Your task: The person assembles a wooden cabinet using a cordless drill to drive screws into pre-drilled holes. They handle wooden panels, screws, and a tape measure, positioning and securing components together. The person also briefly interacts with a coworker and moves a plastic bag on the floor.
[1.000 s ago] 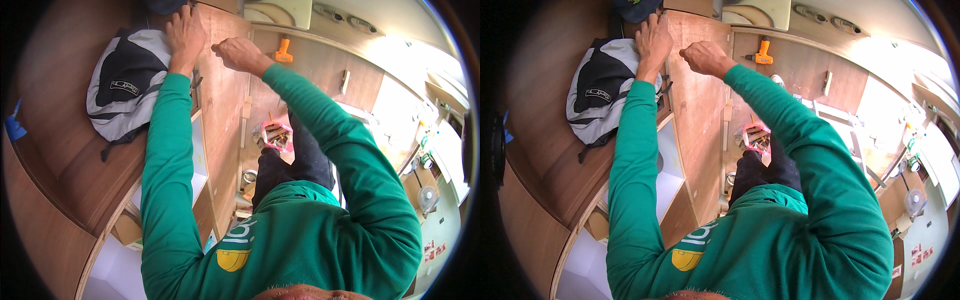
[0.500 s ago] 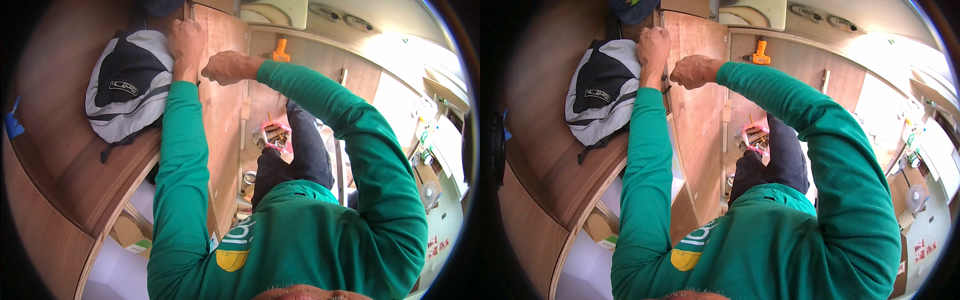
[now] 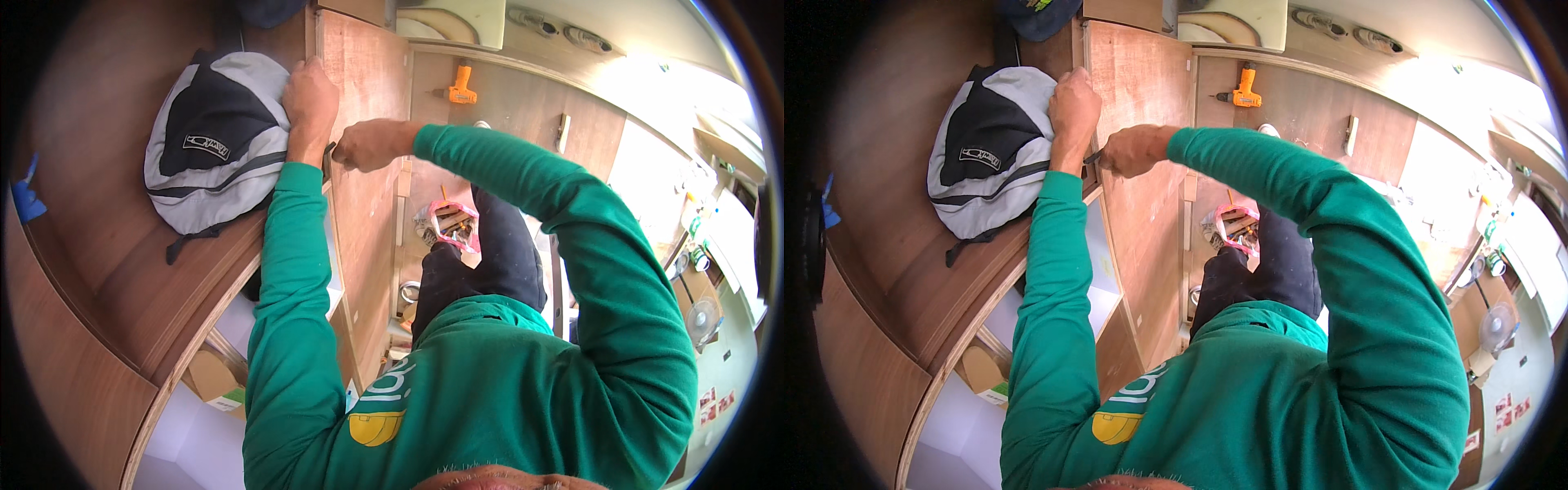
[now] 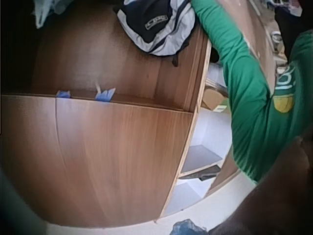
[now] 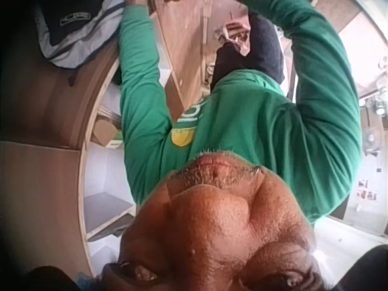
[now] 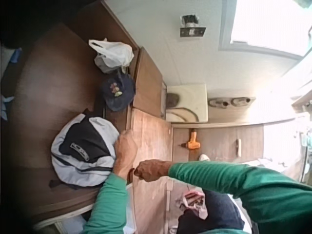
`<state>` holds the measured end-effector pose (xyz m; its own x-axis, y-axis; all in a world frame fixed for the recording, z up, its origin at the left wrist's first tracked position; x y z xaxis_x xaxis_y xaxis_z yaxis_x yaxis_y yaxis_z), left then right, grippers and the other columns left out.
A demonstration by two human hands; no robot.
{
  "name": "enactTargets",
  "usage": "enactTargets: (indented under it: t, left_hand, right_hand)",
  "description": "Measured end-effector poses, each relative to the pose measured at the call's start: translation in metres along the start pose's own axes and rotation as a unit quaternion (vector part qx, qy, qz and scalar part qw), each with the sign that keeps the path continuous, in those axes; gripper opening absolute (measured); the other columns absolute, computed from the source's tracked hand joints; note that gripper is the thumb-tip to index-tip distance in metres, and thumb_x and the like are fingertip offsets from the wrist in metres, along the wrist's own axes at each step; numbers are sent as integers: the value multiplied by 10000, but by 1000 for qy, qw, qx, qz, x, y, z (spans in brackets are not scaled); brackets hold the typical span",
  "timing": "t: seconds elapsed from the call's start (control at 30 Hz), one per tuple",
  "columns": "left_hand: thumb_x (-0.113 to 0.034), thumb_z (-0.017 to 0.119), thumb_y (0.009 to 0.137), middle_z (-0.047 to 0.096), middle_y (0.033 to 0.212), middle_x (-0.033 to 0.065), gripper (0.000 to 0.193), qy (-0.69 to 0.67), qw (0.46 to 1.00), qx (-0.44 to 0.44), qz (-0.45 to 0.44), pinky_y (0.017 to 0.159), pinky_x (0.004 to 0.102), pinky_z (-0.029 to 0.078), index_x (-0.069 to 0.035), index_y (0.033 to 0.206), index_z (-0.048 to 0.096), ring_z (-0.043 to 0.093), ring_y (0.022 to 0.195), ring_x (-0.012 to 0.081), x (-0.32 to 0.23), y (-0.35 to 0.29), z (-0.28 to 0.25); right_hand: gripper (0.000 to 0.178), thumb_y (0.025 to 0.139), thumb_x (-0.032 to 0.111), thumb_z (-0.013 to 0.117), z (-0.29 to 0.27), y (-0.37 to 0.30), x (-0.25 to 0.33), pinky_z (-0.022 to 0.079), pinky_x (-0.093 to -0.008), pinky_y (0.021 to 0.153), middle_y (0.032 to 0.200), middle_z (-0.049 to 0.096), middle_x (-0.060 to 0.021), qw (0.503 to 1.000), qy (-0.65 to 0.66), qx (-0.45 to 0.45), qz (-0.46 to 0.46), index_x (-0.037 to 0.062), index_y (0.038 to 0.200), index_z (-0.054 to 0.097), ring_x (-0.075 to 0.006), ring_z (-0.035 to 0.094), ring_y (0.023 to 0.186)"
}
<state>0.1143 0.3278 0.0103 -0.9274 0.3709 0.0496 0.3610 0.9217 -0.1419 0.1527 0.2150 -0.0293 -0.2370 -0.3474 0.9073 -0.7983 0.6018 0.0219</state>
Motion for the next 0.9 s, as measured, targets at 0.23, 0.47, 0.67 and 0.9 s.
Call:
enactTargets:
  t: [0.23, 0.47, 0.67, 0.9]
  left_hand:
    - [-100, 533, 993, 656, 1104, 257, 199, 95, 992, 83, 7, 797, 506, 607, 2, 1129, 636, 734, 940, 424, -16, -12, 3]
    - [-76, 524, 997, 646, 1149, 273, 202, 69, 993, 92, 27, 808, 471, 628, 26, 1148, 611, 747, 934, 417, -34, -23, 32]
    - [-121, 532, 984, 618, 1168, 257, 347, -9, 992, -107, 68, 851, 532, 553, -19, 1311, 589, 665, 999, 434, -27, -74, 4]
    - [-229, 648, 989, 532, 1283, 230, 577, -311, 944, -111, -12, 981, 512, 470, -70, 1515, 471, 566, 1148, 427, -55, -316, -40]
  right_hand:
    - [174, 903, 150, 629, 45, 10, 8, 556, -515, 838, 969, 739, -182, 999, 36, -32, 9, 76, 1014, 740, -401, 703, 954]
    - [131, 895, 158, 668, 66, -20, 1, 546, -506, 775, 897, 729, -187, 995, 61, -9, 77, 27, 889, 666, -398, 708, 899]
    - [211, 915, 139, 622, 105, -25, 21, 544, -525, 859, 1014, 727, -227, 988, 46, -125, 77, 86, 1093, 722, -442, 689, 973]
    - [133, 1014, 163, 591, 186, -62, 53, 501, -342, 719, 880, 675, -104, 933, 242, -217, 156, 60, 1007, 674, -221, 645, 830]
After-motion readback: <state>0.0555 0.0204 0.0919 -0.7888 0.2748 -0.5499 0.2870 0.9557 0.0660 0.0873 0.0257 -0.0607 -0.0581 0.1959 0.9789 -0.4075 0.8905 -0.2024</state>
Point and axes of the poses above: each hand's wrist, its own y-axis towards the middle knuckle, its own z-axis out of the palm, x = y × z, the point moved 5 cm from there along y, towards the middle knuckle
